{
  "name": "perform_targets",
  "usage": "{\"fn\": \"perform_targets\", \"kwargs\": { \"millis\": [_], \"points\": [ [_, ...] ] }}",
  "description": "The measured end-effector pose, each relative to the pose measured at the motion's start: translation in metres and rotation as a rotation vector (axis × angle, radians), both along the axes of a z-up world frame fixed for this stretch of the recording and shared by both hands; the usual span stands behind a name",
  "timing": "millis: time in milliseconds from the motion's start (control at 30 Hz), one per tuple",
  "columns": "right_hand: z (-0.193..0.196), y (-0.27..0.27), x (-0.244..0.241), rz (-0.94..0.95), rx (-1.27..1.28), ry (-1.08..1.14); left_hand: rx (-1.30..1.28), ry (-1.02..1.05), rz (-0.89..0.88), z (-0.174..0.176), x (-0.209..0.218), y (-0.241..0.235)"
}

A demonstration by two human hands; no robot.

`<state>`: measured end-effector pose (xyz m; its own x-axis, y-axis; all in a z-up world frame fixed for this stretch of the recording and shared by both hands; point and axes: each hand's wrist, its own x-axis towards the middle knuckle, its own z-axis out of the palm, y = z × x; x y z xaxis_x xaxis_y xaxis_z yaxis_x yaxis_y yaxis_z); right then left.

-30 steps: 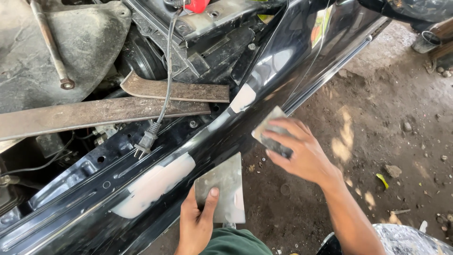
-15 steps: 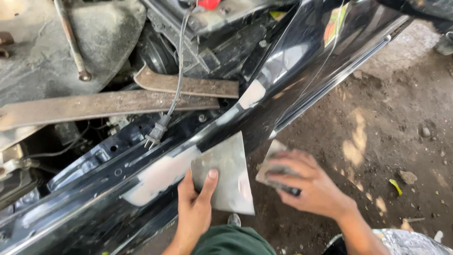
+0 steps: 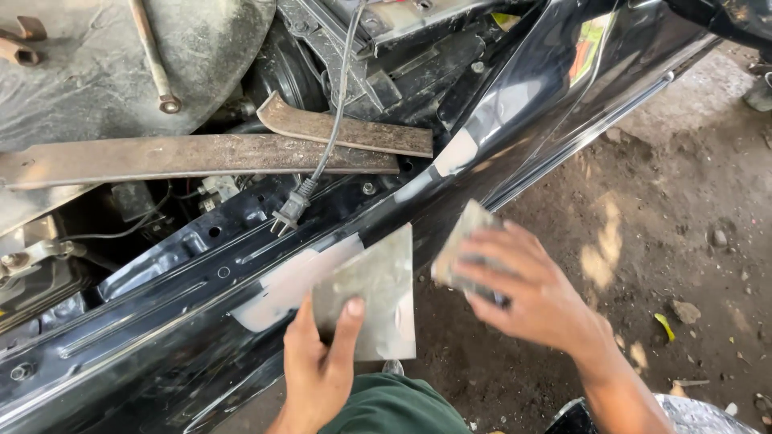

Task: The person sands the front bumper and side panel of a black car using a sanding block and a metal scraper. They then walk to a workbench and scrape a dark substance from a can onto the metal scraper.

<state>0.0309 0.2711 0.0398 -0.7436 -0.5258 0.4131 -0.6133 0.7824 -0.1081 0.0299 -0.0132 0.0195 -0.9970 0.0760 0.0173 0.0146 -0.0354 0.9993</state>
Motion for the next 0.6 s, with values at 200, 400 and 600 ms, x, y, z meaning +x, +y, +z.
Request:
{"fn": "perform_targets", "kwargs": {
  "millis": [200, 400, 600],
  "points": [
    [0.022, -0.021, -0.046, -0.152, -0.163, 0.095, -0.057, 0.065, -0.209, -0.033, 0.004, -0.002],
    [0.022, -0.029, -0.057, -0.194, -0.108, 0.123, -0.072, -0.015, -0.231, -0.043, 0.005, -0.009],
    [0.020, -0.030, -0.060, -0.216, -0.100, 0.133, -0.057, -0.002, -0.265, -0.045, 0.001, -0.011]
  ]
}}
